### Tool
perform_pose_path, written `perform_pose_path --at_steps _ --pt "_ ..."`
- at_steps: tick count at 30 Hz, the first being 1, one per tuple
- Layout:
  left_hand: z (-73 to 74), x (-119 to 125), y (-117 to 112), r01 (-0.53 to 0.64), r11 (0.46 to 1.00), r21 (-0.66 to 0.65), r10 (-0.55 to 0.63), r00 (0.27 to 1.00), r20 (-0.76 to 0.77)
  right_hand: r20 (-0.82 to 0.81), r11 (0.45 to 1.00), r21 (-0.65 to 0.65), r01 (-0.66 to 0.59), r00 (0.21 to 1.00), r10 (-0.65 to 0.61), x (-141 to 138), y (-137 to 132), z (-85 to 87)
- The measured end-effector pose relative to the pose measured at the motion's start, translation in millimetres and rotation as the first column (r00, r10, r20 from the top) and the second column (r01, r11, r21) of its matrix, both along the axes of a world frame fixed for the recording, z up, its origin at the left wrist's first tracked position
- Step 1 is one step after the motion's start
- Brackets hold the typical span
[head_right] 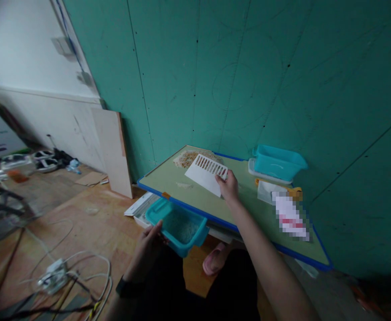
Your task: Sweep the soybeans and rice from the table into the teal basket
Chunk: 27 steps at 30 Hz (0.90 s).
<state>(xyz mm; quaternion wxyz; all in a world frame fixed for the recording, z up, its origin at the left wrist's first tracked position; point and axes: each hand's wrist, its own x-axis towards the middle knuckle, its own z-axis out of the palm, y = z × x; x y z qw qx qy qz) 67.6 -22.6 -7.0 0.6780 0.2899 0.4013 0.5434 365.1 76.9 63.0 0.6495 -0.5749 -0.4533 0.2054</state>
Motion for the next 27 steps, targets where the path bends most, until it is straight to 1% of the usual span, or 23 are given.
perform_pose_path --at_steps 2,5,7,10,12,14,17,21,23,27 --pt "1.1 -0.7 0.4 -0.003 1.000 -0.001 0.003 1.000 0.004 0.013 1.000 -0.007 0.006 1.000 -0.006 1.3 15.5 -0.6" --pt "2.4 -3.1 1.1 -0.008 1.000 -0.002 0.008 1.000 -0.015 0.046 0.999 -0.049 0.000 0.999 0.002 -4.9 33.8 -2.2" --pt "2.3 -5.6 1.6 -0.004 1.000 0.006 0.004 1.000 -0.025 0.061 0.997 -0.075 -0.013 0.998 0.018 -11.0 40.9 -4.0" --pt "0.9 -9.3 2.1 0.003 1.000 0.015 -0.003 1.000 -0.013 0.077 0.995 -0.080 -0.067 0.994 0.073 -18.1 43.5 -7.0" --pt "-0.2 -10.7 2.1 0.000 1.000 0.012 0.000 1.000 -0.006 0.082 0.992 -0.073 -0.099 0.991 0.105 -19.7 41.2 -8.0" --pt "-1.2 -11.1 2.0 -0.005 1.000 -0.006 0.005 1.000 -0.007 0.060 0.992 -0.062 -0.107 0.992 0.111 -18.2 36.9 -7.9" --pt "-2.4 -10.0 1.6 -0.009 0.999 -0.034 0.008 1.000 -0.009 -0.001 0.995 -0.070 -0.073 0.997 0.073 -11.8 28.0 -6.2" --pt "-2.8 -8.0 0.3 0.002 1.000 -0.031 -0.002 1.000 0.002 -0.022 0.990 -0.139 -0.014 1.000 0.011 -3.3 12.4 -4.9" --pt "-2.1 -7.4 -0.6 0.020 1.000 -0.016 -0.020 1.000 0.015 -0.027 0.987 -0.159 -0.019 1.000 0.015 -1.4 3.5 -5.2" --pt "-0.4 -7.5 -1.5 0.049 0.999 -0.002 -0.049 0.999 0.014 -0.037 0.987 -0.150 -0.054 0.998 0.049 -0.8 -14.3 -5.5"
